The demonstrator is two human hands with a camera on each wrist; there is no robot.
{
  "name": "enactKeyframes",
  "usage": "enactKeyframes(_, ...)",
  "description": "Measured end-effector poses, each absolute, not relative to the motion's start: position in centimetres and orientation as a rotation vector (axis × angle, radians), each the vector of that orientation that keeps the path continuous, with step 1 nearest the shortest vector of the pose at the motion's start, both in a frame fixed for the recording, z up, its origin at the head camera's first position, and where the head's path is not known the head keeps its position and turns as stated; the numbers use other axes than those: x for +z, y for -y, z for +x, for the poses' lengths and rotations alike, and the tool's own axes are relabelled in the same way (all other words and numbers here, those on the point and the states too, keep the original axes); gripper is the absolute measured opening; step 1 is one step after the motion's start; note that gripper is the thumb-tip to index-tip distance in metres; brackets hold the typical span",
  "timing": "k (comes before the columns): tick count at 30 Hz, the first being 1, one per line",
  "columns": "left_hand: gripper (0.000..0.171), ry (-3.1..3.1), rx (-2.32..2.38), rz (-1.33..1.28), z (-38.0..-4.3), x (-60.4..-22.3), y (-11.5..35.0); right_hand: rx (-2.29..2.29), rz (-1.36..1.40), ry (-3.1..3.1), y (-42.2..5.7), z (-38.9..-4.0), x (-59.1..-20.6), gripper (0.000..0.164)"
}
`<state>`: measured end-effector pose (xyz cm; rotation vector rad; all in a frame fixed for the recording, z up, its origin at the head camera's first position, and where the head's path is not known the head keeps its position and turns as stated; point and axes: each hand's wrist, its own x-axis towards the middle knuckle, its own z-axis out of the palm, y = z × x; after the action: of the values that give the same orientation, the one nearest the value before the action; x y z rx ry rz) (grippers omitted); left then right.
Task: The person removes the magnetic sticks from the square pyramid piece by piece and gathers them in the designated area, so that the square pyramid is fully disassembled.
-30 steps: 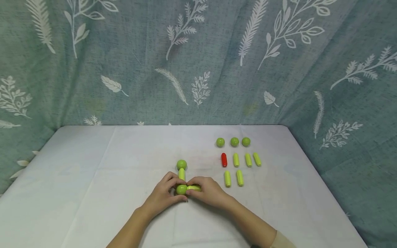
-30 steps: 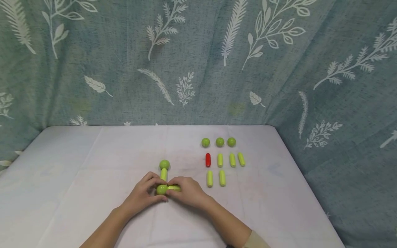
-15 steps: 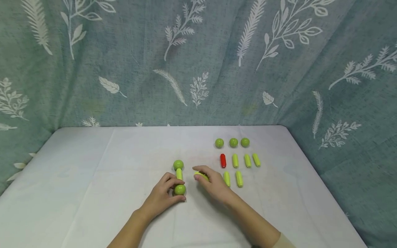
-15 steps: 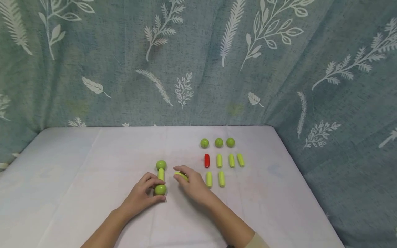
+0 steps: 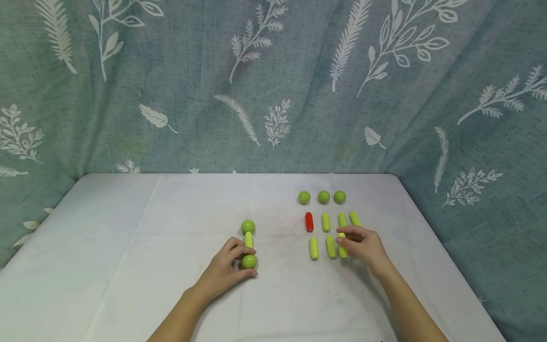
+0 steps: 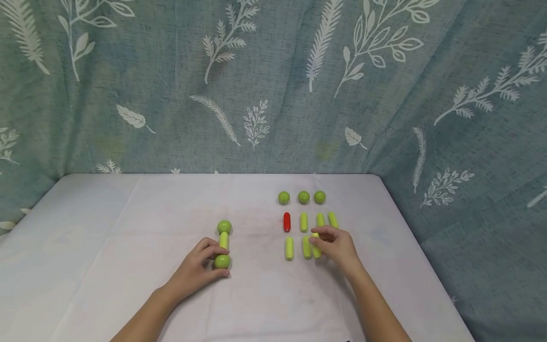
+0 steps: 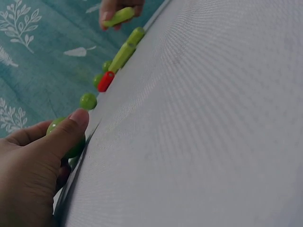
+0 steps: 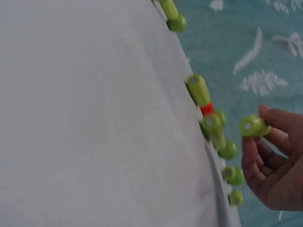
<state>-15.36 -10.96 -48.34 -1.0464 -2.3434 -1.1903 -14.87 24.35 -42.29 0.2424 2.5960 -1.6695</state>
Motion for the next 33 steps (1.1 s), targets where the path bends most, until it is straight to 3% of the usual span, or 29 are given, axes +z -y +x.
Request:
enactKeyframes(6,0.046,2.341,-1.211,-1.049,-15.4,-48.4,11.0,-1.505,0.342,-2.703,-26.7,-15.2,-43.4,0.037)
enactKeyframes(13,0.046,2.338,-1.231,-1.070,-15.4,-48.4,11.0,-1.403,0.278,-2.764,-27.1,-15.7,-44.4,0.036)
enactKeyframes(21,0.045,2.298,-1.243,-1.146,-15.4,-48.6,10.9,-1.288,-0.175,-2.688,-28.1,-15.0,-43.5,0.066)
enactKeyframes(33,0.030,2.353,-1.283,-1.116,-15.0,-48.4,10.9,-1.277,-0.163,-2.811,-27.7,-15.0,-44.0,0.061)
